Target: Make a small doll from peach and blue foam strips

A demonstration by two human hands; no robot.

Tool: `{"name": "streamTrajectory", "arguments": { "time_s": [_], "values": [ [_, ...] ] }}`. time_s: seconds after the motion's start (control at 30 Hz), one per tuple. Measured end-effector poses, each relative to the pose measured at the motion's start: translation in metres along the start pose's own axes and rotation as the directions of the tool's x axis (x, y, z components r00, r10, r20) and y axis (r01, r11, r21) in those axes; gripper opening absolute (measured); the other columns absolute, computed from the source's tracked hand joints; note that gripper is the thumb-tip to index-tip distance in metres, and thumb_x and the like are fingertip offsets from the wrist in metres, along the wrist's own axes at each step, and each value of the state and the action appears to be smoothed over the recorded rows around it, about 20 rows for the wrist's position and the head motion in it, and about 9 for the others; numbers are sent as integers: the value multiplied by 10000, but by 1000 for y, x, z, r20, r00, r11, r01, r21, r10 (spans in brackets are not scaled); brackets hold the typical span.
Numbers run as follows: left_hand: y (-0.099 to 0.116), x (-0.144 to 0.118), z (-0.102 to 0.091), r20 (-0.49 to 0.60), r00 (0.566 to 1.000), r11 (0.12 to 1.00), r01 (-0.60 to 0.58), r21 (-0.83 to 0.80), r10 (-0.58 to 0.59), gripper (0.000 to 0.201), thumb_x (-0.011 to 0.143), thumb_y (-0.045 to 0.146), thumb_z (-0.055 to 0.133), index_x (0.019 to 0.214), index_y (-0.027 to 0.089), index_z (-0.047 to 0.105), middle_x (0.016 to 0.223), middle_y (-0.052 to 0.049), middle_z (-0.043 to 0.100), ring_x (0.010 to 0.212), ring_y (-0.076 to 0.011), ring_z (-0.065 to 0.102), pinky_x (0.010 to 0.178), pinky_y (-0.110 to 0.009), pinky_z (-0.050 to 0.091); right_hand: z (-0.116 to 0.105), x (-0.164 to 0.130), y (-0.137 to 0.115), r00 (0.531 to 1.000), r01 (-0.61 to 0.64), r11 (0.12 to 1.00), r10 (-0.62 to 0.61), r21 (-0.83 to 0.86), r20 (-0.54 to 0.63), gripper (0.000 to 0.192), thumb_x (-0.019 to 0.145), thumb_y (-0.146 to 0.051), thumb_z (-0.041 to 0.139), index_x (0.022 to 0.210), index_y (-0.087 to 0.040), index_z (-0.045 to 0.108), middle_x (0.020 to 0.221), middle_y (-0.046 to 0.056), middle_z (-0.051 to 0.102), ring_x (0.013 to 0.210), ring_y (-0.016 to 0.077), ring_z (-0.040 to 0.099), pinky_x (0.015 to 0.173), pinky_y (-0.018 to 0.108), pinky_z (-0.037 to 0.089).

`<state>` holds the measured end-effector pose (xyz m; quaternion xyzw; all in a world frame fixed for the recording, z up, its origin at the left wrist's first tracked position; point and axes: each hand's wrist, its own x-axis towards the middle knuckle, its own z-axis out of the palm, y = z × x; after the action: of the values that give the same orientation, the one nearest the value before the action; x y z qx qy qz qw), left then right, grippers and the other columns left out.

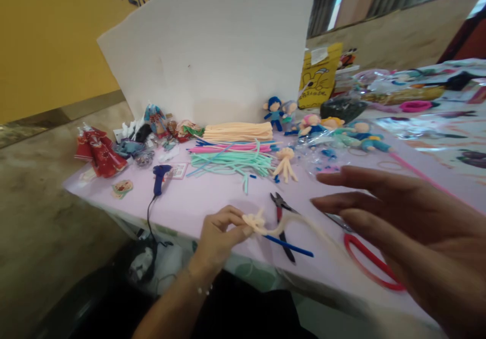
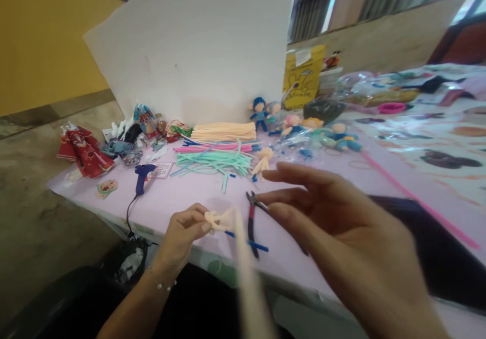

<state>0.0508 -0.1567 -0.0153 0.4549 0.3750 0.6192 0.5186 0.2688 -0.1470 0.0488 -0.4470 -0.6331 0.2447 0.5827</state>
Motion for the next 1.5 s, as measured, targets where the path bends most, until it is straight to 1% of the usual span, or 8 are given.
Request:
{"name": "streamTrajectory", "arguments": {
  "time_s": [0.07, 0.17, 0.23, 0.6, 0.87, 1.07, 1.37, 1.5],
  "values": [
    [3, -1, 2, -15, 999, 999, 29, -21, -30, 294, 564, 424, 926, 583, 181, 762, 723, -26, 619, 749, -168, 588, 778, -332, 476, 8, 3, -4, 981, -46, 998, 53, -41, 188, 435, 697, -603, 800, 963, -261, 749, 808, 57, 781, 640, 217, 742, 573, 316, 633],
    [7, -3, 5, -31, 996, 995, 78, -61, -80, 299, 544, 415, 930, 562, 178, 748, 706, -20, 624, 733, -165, 594, 766, -326, 478, 17, 3, -4, 854, -19, 981, 117, -195, 507, 180, 732, -424, 759, 767, -248, 749, 698, 39, 759, 536, 190, 695, 471, 272, 559],
    [7, -5, 5, -34, 996, 994, 75, -79, -78, 299, 542, 410, 929, 560, 176, 743, 699, -20, 633, 726, -164, 595, 760, -320, 475, 22, -1, -3, 794, 47, 968, 114, -248, 598, 107, 770, -339, 703, 747, -247, 753, 690, 34, 758, 543, 184, 690, 458, 255, 521],
    [6, -12, 2, 60, 996, 996, 71, -57, -68, 249, 555, 377, 932, 579, 195, 764, 702, -16, 641, 715, -146, 585, 766, -311, 461, 30, -10, 5, 803, 372, 896, -182, -240, 567, 267, 890, -249, 535, 678, -230, 696, 623, 33, 722, 514, 163, 663, 453, 227, 450],
    [10, -17, 0, 84, 995, 993, -58, 107, 50, 300, 647, 424, 904, 589, 183, 736, 736, -33, 652, 723, -158, 603, 743, -320, 471, 36, -18, 5, 785, 544, 812, -402, -213, 472, 260, 908, -196, 518, 720, -215, 696, 603, 18, 710, 499, 142, 658, 477, 217, 466],
    [4, -19, -5, 117, 989, 985, -105, 138, 89, 236, 676, 382, 896, 654, 191, 760, 792, -42, 685, 768, -172, 635, 808, -343, 501, 35, -20, -3, 811, 494, 857, -393, -147, 433, 232, 921, -223, 547, 744, -229, 696, 601, 2, 716, 480, 135, 652, 441, 199, 459],
    [7, -21, 3, 46, 987, 978, -156, 137, 151, 341, 693, 519, 858, 640, 196, 763, 762, -60, 694, 753, -189, 634, 798, -364, 509, 31, -19, -16, 840, 199, 977, -131, -74, 526, 259, 921, -372, 584, 741, -243, 718, 669, 37, 754, 541, 182, 682, 498, 247, 524],
    [7, -23, 3, 21, 990, 984, -137, 112, 136, 359, 678, 524, 863, 628, 189, 743, 754, -53, 682, 743, -184, 616, 770, -352, 488, 34, -18, -13, 814, 254, 961, -154, -105, 559, 274, 942, -369, 589, 744, -242, 730, 663, 40, 728, 549, 179, 665, 484, 250, 494]
  ]
}}
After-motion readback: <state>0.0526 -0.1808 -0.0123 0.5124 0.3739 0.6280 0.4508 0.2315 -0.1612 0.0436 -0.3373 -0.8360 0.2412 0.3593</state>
